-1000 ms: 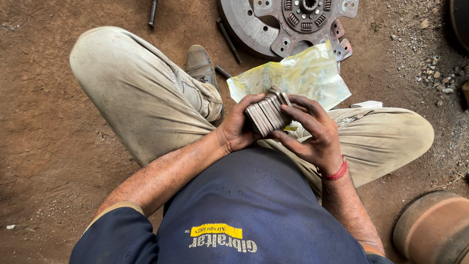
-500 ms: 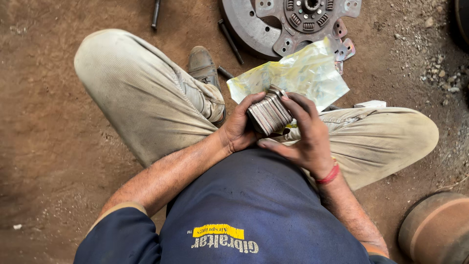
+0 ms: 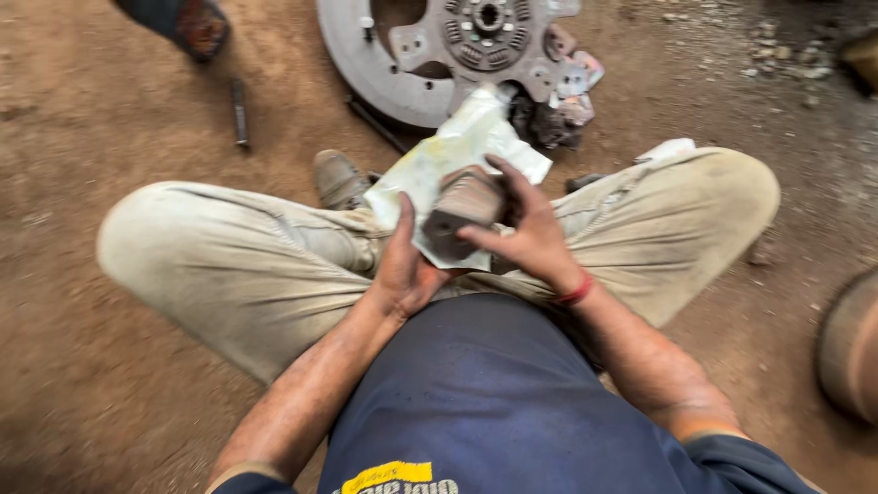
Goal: The person sits on the ground and cleans a metal mechanical part using a rag and liquid from a bottle. They then open a package containing small metal plates and place them on the part.
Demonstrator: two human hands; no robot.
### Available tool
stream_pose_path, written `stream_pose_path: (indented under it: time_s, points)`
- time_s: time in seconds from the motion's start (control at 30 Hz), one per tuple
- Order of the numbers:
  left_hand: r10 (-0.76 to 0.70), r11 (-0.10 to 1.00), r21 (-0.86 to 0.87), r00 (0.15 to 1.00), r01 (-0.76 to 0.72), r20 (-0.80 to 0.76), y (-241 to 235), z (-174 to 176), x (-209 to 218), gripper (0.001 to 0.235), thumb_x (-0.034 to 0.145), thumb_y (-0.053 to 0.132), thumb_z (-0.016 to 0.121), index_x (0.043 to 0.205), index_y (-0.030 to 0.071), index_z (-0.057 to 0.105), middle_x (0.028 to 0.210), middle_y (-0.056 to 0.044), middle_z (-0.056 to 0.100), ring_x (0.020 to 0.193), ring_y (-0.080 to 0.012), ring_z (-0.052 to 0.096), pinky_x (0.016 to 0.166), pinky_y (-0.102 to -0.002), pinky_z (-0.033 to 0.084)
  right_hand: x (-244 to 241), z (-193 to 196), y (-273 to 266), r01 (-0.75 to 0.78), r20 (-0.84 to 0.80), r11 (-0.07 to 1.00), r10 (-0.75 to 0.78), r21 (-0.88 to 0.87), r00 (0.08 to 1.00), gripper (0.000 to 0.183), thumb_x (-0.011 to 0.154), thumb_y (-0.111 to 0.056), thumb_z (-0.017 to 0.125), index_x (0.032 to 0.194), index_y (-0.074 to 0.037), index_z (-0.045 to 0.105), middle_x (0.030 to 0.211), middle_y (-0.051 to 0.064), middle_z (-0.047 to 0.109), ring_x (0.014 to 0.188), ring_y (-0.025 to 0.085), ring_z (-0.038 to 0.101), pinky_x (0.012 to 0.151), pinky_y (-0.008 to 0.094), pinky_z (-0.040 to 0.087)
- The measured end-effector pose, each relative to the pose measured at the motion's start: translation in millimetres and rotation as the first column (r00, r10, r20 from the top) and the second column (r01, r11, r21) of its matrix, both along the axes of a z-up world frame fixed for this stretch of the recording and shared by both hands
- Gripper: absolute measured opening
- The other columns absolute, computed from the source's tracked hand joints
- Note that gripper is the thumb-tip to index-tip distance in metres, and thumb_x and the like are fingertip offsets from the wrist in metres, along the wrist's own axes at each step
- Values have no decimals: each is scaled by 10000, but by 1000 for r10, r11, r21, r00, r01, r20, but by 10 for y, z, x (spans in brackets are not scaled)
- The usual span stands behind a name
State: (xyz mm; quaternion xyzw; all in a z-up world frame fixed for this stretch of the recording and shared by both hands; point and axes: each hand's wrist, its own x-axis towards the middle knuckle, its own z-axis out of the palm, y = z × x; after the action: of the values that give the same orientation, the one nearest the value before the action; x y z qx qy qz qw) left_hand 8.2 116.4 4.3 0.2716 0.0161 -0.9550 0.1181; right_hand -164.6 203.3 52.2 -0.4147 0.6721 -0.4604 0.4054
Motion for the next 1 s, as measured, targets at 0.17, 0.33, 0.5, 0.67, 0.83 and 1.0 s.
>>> stream_pose_path:
  time_s: [0.17,0.33,0.5,0.67,0.83,1.0]
  points:
    - [47,977,-208,999,-40,28,3,-132,-117,825,1013,665,338,1575,62,348,1547,-152,491,1422,-304,495,1192,-502,399,-115,-323,111,201,568,975,-217,91,794,733,883,-73,772,1535,50,460,1292,145,665,1103,176,672,926,334,583]
    - [65,971,-232,996,-50,61,49,-278,-180,850,993,691,356,1572,69,369,1498,-121,520,1380,-257,520,1185,-462,401,65,-550,124,306,589,935,-351,180,728,754,911,-163,754,1560,35,424,1305,169,634,1058,208,673,896,357,597]
    - [104,973,-216,988,-78,114,74,-337,-161,828,970,688,419,1488,43,460,1333,-104,616,1259,-248,586,1118,-479,451,195,-433,95,-16,-192,999,24,40,981,832,985,-287,723,1617,25,281,1531,253,474,1376,361,548,1116,440,487]
    - [168,955,-262,981,-139,93,76,-444,-78,765,981,661,468,1470,74,486,1366,-76,623,1288,-234,585,1140,-431,433,281,-394,71,-111,-489,994,106,19,866,885,1034,-409,611,1651,7,132,1623,295,343,1489,437,384,1233,507,308]
    - [113,936,-343,990,-76,87,55,-443,-16,734,941,576,618,1450,64,492,1359,-91,616,1297,-252,577,1121,-438,463,300,-349,115,-126,-672,991,119,39,731,913,1003,-433,643,1626,26,159,1605,290,328,1510,464,333,1220,568,231]
    - [75,973,-226,985,-38,156,47,-364,4,715,913,522,692,1406,41,498,1312,-112,623,1253,-276,589,1066,-467,516,-37,-172,105,51,-707,999,-48,-17,706,748,971,-501,697,1540,-114,403,1565,166,425,1427,323,515,1213,450,376]
